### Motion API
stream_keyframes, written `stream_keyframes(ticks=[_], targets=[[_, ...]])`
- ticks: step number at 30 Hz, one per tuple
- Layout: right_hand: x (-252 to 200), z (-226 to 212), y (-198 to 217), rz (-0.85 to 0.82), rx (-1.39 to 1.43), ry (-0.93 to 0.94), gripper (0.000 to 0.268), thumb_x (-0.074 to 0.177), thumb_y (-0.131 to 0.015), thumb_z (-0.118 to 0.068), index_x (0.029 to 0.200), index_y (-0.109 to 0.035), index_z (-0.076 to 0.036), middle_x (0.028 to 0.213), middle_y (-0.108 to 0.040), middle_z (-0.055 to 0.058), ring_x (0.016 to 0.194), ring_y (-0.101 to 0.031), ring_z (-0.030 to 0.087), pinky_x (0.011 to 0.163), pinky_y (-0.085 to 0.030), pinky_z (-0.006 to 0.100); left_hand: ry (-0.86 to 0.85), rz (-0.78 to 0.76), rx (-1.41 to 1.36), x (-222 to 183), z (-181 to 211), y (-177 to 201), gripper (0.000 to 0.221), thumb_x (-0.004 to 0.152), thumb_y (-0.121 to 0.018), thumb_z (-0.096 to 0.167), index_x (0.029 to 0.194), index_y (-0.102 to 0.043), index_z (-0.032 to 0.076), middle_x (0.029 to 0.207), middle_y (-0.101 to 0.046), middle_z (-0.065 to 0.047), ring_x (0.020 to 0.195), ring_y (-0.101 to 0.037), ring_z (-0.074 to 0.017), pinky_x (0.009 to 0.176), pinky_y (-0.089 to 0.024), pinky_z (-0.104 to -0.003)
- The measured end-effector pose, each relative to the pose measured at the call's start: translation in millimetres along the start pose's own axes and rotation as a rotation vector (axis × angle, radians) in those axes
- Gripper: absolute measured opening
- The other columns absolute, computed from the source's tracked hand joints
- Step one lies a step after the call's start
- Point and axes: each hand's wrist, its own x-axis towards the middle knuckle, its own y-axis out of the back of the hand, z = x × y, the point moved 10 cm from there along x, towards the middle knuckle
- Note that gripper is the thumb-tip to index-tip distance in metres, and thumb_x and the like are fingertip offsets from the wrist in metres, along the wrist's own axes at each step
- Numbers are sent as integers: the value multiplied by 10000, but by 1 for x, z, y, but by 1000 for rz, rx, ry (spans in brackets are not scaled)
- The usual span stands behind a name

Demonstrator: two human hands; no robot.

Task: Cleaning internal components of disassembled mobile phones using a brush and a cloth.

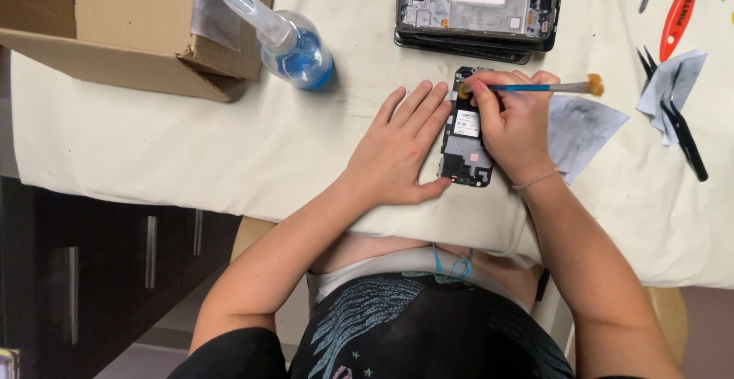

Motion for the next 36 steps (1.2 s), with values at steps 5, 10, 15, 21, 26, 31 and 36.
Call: stream_keyframes(ticks=[5, 10, 15, 21, 26, 31, 36], targets=[[-21, -2, -4, -64, 63, -49, 129, 1107, -653, -153, 1012, -728, -109, 720, -656, -33, 791, -666, 236, 887, -281, 371, 0, 12, 11, -1, 0, -1, 1004, 773, -684, 599, 1532, -399, 6, 1645, -314, -192, 1550, -243, -328, 1274, -133, -542], [-17, -14, 0, -77, -23, -43, 131, 1134, -621, -173, 1082, -722, -109, 801, -689, -7, 850, -684, 270, 852, -288, 391, -9, 0, -12, -2, 0, -3, 999, 786, -664, 606, 1536, -392, 4, 1646, -311, -198, 1552, -238, -335, 1274, -125, -549], [-27, -12, 10, -67, 24, -79, 135, 1114, -613, -139, 1025, -711, -111, 812, -684, -6, 843, -666, 240, 939, -248, 392, -22, 45, 4, -3, 1, 0, 1006, 774, -682, 598, 1530, -401, -3, 1641, -320, -199, 1546, -251, -334, 1269, -147, -544], [-37, -10, 7, -73, -59, 37, 130, 1103, -654, -146, 990, -696, -99, 798, -691, 17, 808, -675, 253, 899, -274, 409, -35, 60, 20, -2, 0, 1, 1011, 773, -707, 605, 1521, -412, -8, 1636, -321, -202, 1542, -256, -338, 1265, -163, -548], [-37, 2, 21, -67, -39, -73, 165, 1145, -607, -140, 1028, -717, -107, 784, -674, -19, 832, -670, 243, 935, -251, 399, -19, 53, 8, -2, 0, -1, 1012, 772, -705, 607, 1528, -411, 2, 1640, -322, -192, 1545, -256, -330, 1271, -153, -540], [-37, 15, 26, -32, -73, -109, 182, 1153, -612, -170, 1011, -708, -108, 834, -691, -20, 859, -674, 235, 977, -235, 399, -19, 48, 3, -1, -2, -2, 1008, 781, -693, 613, 1534, -406, 7, 1644, -316, -192, 1548, -247, -330, 1272, -144, -543], [-39, 13, 25, -36, -24, -122, 177, 1136, -633, -115, 982, -719, -109, 821, -691, -32, 853, -673, 233, 977, -233, 375, -8, 29, 0, -1, -2, -1, 1006, 777, -695, 603, 1538, -404, 11, 1644, -319, -189, 1548, -243, -327, 1271, -139, -543]])
